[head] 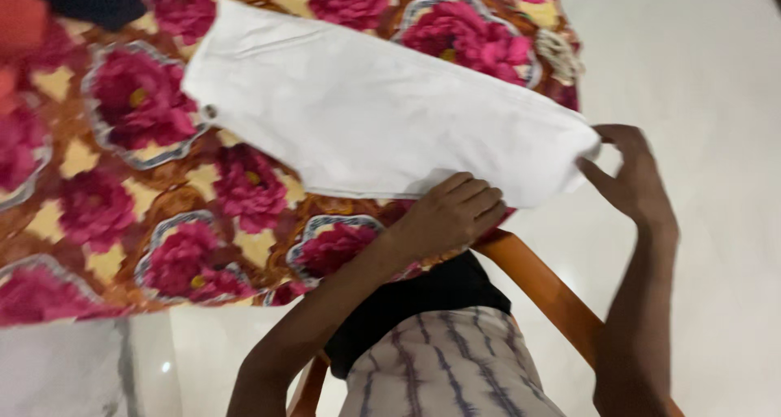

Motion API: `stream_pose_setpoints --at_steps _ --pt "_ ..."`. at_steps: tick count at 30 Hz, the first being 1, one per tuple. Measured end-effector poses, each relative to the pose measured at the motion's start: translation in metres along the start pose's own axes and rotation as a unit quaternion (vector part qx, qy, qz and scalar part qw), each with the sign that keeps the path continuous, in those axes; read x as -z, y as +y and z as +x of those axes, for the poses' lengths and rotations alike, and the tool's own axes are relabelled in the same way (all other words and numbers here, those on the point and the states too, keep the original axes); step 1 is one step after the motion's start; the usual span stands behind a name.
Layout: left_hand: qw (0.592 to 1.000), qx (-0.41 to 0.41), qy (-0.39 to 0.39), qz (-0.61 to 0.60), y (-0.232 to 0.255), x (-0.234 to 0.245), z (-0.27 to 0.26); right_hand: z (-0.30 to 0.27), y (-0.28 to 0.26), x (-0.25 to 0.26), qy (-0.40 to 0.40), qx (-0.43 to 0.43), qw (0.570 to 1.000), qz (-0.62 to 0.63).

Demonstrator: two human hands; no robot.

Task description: The person irons a pair of white trousers on a floral-patterned table. They smooth the fabric with their hands, use an electric iron to press the garment, and fold the trousers in half lengthwise before continuing to iron the folded legs.

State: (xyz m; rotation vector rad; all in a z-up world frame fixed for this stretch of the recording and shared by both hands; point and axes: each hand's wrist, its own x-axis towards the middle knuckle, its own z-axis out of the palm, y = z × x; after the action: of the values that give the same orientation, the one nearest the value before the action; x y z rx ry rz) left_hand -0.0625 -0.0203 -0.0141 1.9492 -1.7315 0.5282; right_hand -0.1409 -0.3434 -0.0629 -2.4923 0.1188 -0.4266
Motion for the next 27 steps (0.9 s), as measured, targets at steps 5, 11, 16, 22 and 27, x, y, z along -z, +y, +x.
stream_pose_setpoints --at_steps 5,11,16,22,27 --pt "0.871 0.325 0.152 -0.335 -0.026 0.038 -0.041 -0.018 -0.077 -0.006 0.116 0.060 0.991 -0.031" --pt "0.833 0.505 0.223 0.042 -0.149 0.136 -0.135 -0.027 -0.148 -0.051 0.006 0.134 0.990 0.036" --pt "0.857 0.458 0.157 0.175 -0.223 0.158 -0.186 -0.007 -0.196 -0.075 -0.023 0.210 0.977 0.011" --pt "0.852 0.476 0.209 0.067 -0.278 0.121 -0.223 0.020 -0.246 -0.112 -0.027 0.270 0.963 0.013" --pt "0.744 0.534 0.313 -0.252 -0.308 0.116 -0.222 0.028 -0.261 -0.130 0.005 0.285 0.959 -0.003"
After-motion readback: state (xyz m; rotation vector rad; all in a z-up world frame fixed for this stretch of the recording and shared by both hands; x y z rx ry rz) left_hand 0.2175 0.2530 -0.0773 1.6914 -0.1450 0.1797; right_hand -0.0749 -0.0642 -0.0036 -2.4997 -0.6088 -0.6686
